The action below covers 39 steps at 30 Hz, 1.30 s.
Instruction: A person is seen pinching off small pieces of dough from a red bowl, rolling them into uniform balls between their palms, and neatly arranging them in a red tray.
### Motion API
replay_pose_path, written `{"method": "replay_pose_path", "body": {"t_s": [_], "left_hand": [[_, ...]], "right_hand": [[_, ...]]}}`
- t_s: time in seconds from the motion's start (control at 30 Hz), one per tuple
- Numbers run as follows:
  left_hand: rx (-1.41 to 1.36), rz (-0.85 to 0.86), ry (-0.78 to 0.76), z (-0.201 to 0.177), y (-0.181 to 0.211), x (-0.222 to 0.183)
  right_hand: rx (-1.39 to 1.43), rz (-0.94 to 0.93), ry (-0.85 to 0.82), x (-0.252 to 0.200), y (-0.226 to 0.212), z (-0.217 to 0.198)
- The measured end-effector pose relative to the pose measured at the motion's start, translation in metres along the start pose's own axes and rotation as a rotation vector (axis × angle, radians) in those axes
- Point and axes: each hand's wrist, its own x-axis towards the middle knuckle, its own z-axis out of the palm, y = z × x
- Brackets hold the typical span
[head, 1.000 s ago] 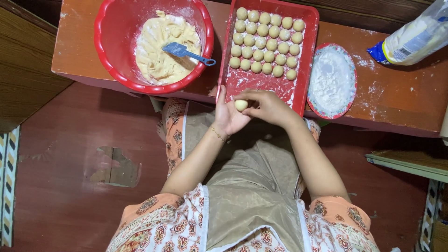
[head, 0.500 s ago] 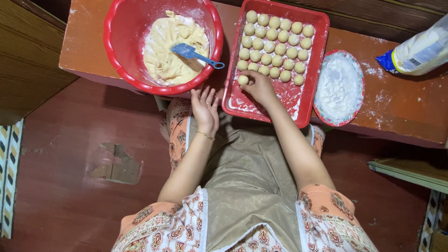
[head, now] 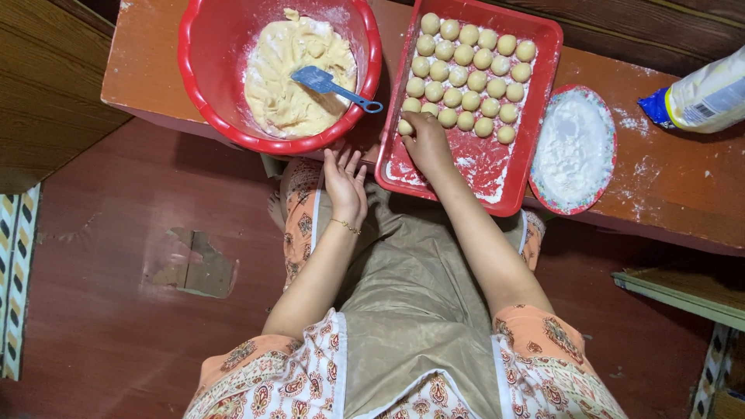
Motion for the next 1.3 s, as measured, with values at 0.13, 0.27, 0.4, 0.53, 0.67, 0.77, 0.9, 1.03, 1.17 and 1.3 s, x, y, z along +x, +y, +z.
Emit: {"method": "replay_pose_path", "body": {"t_s": [0.13, 0.27, 0.4, 0.53, 0.67, 0.77, 0.9, 1.03, 1.17, 1.3], "left_hand": [[0.007, 0.0, -0.003, -0.001, -0.003, 0.001], [0.015, 0.002, -0.006, -0.002, -0.004, 0.003], [0.03, 0.004, -0.012, 0.0, -0.003, 0.0], [0.04, 0.006, -0.016, 0.0, -0.005, 0.003], [0.053, 0.001, -0.018, 0.001, -0.005, 0.0], [0.063, -0.001, -0.016, 0.002, -0.004, 0.001], [0.071, 0.0, -0.015, 0.002, -0.005, 0.002], [0.066, 0.0, -0.02, 0.006, -0.002, -0.002], [0.07, -0.005, -0.026, 0.002, -0.006, 0.004], [0.087, -0.007, -0.043, 0.008, -0.003, -0.003]], "right_hand": [[0.062, 0.068, 0.009, -0.007, -0.023, -0.016], [0.244, 0.196, 0.075, -0.013, -0.028, -0.018], [0.235, 0.139, 0.115, -0.013, -0.006, -0.005], [0.205, 0.083, 0.119, -0.01, -0.006, -0.004], [0.144, 0.0, 0.122, -0.007, 0.0, 0.0], [0.111, -0.017, 0.097, -0.008, -0.007, -0.005], [0.092, -0.002, 0.057, -0.01, -0.017, -0.013], [0.178, 0.072, 0.076, -0.01, -0.019, -0.016], [0.204, 0.158, 0.053, -0.011, -0.021, -0.022], [0.226, 0.176, 0.041, -0.013, -0.014, -0.017]]}}
